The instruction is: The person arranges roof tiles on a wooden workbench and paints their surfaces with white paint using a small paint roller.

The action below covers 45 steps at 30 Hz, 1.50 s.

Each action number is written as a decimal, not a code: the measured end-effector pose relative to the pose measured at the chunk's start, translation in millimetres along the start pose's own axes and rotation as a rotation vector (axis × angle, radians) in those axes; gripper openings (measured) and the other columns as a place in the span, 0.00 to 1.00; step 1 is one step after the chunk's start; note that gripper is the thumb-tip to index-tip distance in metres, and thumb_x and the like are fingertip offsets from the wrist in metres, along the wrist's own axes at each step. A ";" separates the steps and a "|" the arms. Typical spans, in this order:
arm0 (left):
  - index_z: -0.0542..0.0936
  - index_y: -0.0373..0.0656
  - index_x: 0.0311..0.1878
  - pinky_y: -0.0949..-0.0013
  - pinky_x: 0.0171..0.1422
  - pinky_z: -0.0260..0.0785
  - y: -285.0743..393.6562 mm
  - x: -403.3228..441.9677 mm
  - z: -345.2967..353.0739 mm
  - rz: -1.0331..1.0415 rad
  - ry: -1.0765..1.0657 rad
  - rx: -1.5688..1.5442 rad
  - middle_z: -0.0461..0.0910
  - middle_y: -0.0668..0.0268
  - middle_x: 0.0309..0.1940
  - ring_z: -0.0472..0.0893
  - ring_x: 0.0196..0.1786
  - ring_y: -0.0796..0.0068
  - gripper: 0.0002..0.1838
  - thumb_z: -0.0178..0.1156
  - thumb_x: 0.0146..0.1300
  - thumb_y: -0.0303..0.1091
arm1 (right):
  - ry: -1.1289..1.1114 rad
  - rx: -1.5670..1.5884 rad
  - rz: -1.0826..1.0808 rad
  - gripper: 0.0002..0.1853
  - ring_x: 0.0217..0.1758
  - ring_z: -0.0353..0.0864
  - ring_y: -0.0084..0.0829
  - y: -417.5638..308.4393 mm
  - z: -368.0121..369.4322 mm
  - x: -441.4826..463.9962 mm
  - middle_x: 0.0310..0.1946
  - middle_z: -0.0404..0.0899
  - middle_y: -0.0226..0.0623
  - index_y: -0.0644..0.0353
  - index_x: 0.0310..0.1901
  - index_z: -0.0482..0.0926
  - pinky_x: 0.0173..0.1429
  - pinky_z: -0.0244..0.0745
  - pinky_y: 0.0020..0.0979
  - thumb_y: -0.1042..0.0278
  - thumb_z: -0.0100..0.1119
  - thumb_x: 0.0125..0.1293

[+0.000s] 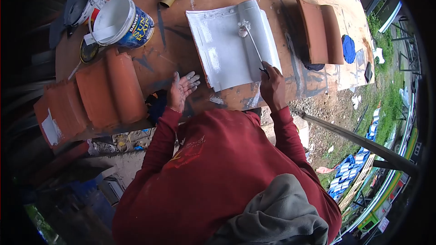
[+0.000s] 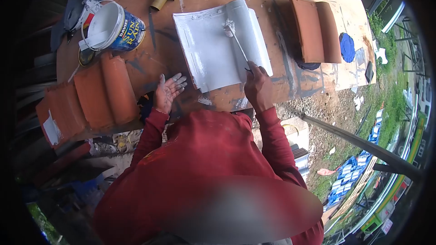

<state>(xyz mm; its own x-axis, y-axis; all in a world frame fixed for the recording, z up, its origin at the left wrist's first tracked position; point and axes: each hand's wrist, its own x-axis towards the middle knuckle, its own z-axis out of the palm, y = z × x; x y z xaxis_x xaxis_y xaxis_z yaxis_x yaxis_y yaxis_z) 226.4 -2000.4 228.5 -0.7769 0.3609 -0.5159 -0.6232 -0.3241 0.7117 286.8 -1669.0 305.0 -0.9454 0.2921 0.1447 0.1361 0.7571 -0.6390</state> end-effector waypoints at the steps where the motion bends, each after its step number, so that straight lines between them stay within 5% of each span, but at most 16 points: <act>1: 0.69 0.31 0.75 0.62 0.73 0.69 -0.6 -5.3 -6.4 -0.003 0.015 -0.016 0.79 0.49 0.66 0.80 0.64 0.62 0.46 0.37 0.79 0.69 | 0.013 0.082 -0.007 0.19 0.46 0.87 0.52 7.3 0.6 -3.3 0.45 0.85 0.55 0.67 0.60 0.81 0.50 0.82 0.42 0.77 0.57 0.68; 10: 0.75 0.33 0.70 0.70 0.64 0.71 -5.6 1.5 -30.4 0.140 0.199 0.066 0.84 0.52 0.62 0.84 0.56 0.72 0.43 0.43 0.78 0.68 | -0.053 0.001 0.025 0.19 0.48 0.88 0.47 14.8 1.2 -16.1 0.48 0.86 0.54 0.68 0.61 0.81 0.53 0.83 0.40 0.76 0.59 0.70; 12: 0.76 0.33 0.70 0.70 0.63 0.71 0.4 5.0 -24.6 0.166 0.189 0.060 0.84 0.52 0.61 0.84 0.56 0.72 0.43 0.42 0.78 0.68 | -0.020 0.107 0.086 0.19 0.52 0.89 0.38 8.4 5.4 -11.7 0.51 0.87 0.50 0.66 0.62 0.81 0.55 0.81 0.36 0.73 0.62 0.71; 20: 0.73 0.33 0.72 0.68 0.68 0.69 -3.9 -2.0 -32.2 0.142 0.176 0.050 0.82 0.53 0.65 0.82 0.60 0.69 0.41 0.40 0.80 0.65 | 0.010 0.067 0.078 0.20 0.39 0.84 0.31 14.1 10.7 -16.2 0.46 0.88 0.48 0.65 0.63 0.82 0.47 0.80 0.32 0.71 0.62 0.71; 23: 0.77 0.33 0.69 0.70 0.63 0.71 -6.9 -0.8 -31.7 0.202 0.228 0.062 0.86 0.55 0.58 0.84 0.55 0.74 0.41 0.43 0.78 0.66 | 0.053 0.093 0.049 0.20 0.34 0.83 0.28 11.0 3.9 -14.1 0.43 0.87 0.48 0.65 0.63 0.81 0.41 0.79 0.32 0.71 0.61 0.72; 26: 0.77 0.33 0.68 0.71 0.62 0.71 -5.7 -0.9 -32.8 0.234 0.280 0.098 0.86 0.55 0.58 0.84 0.55 0.74 0.40 0.43 0.79 0.66 | -0.098 0.080 0.199 0.20 0.27 0.79 0.23 10.7 -7.2 -8.5 0.37 0.85 0.41 0.64 0.64 0.80 0.33 0.75 0.30 0.73 0.60 0.73; 29: 0.78 0.33 0.67 0.72 0.61 0.71 -0.5 -10.2 -31.8 0.245 0.276 0.092 0.86 0.56 0.57 0.84 0.54 0.74 0.39 0.44 0.79 0.64 | -0.141 0.396 0.299 0.22 0.22 0.73 0.17 -2.4 -20.8 -13.2 0.26 0.75 0.29 0.67 0.68 0.76 0.27 0.71 0.25 0.70 0.59 0.75; 37: 0.79 0.34 0.66 0.71 0.61 0.71 -13.1 -2.2 -31.3 0.211 0.282 0.080 0.86 0.56 0.58 0.85 0.53 0.74 0.37 0.44 0.80 0.62 | -0.193 0.682 0.487 0.20 0.22 0.72 0.18 -0.8 -23.9 -0.9 0.29 0.75 0.31 0.71 0.66 0.73 0.25 0.75 0.26 0.70 0.54 0.79; 45: 0.76 0.37 0.68 0.69 0.63 0.72 8.5 -4.8 -5.0 0.227 0.198 0.129 0.85 0.56 0.59 0.84 0.55 0.72 0.34 0.42 0.82 0.59 | -0.155 0.607 0.400 0.17 0.20 0.77 0.25 -10.3 30.6 112.2 0.27 0.77 0.36 0.73 0.59 0.77 0.24 0.79 0.33 0.70 0.55 0.76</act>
<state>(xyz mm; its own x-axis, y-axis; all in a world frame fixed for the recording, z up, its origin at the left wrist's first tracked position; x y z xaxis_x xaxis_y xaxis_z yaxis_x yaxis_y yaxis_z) 224.4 -2009.3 234.6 -0.9048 0.1115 -0.4111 -0.4258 -0.2592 0.8669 170.3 -1661.9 304.7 -0.8951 0.3578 -0.2660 0.3335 0.1414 -0.9321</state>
